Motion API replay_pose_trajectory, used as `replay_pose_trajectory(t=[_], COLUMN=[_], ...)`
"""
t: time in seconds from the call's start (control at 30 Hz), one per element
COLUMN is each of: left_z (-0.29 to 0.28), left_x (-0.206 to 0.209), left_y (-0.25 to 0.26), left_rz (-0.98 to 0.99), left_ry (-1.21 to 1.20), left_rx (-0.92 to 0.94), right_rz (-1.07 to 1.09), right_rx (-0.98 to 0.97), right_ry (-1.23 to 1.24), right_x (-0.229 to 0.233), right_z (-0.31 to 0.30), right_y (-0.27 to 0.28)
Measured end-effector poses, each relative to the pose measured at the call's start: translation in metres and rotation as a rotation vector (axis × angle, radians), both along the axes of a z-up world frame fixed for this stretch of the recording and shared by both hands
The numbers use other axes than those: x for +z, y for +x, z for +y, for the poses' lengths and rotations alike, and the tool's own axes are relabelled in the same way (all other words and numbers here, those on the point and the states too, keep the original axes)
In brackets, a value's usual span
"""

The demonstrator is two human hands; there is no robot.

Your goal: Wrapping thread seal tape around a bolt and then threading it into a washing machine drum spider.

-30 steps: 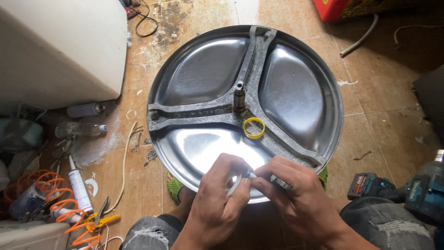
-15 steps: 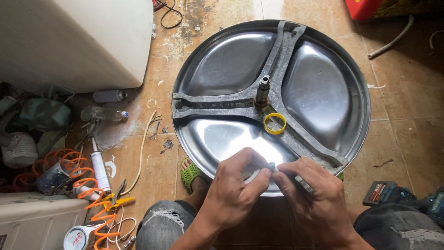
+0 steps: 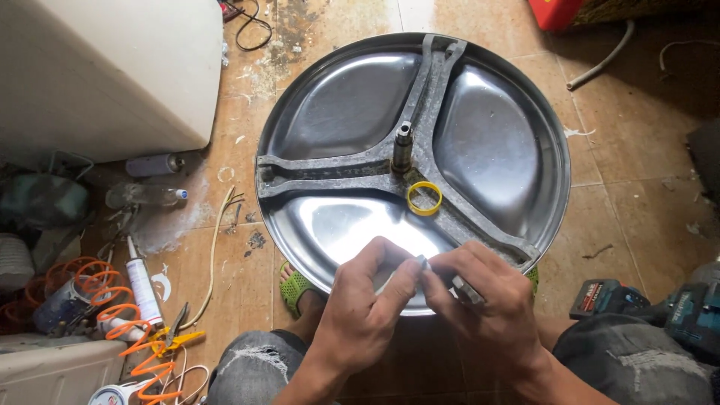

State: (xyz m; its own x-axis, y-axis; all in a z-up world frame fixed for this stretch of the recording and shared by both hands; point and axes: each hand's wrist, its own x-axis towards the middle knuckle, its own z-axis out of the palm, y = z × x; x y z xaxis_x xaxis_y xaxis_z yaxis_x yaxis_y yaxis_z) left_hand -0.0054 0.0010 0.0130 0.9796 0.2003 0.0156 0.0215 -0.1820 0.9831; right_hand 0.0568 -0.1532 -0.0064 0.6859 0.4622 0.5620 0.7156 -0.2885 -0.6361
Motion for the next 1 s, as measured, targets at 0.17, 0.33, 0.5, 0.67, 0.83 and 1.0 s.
replay_pose_trajectory(t=[0.17, 0.33, 0.5, 0.67, 0.83, 1.0], left_z=[0.008, 0.014, 0.009, 0.012, 0.002, -0.014], left_x=[-0.002, -0.004, -0.006, -0.01, -0.01, -0.003], left_y=[0.001, 0.004, 0.005, 0.006, 0.004, -0.002], left_rz=[0.068, 0.182, 0.346, 0.487, 0.549, 0.6], left_ry=[-0.036, -0.117, -0.147, -0.182, -0.1, -0.181], left_rx=[-0.044, -0.049, -0.086, -0.144, -0.277, -0.121], right_rz=[-0.025, -0.059, -0.128, -0.192, -0.275, -0.522], right_rx=[0.061, 0.092, 0.137, 0.218, 0.246, 0.146], right_ry=[-0.015, -0.101, -0.192, -0.285, -0.422, -0.565], right_x=[-0.002, -0.01, -0.023, -0.044, -0.057, -0.046], right_z=[0.0, -0.005, -0.017, -0.023, -0.041, -0.045], right_y=[0.006, 0.008, 0.009, 0.008, 0.01, 0.013])
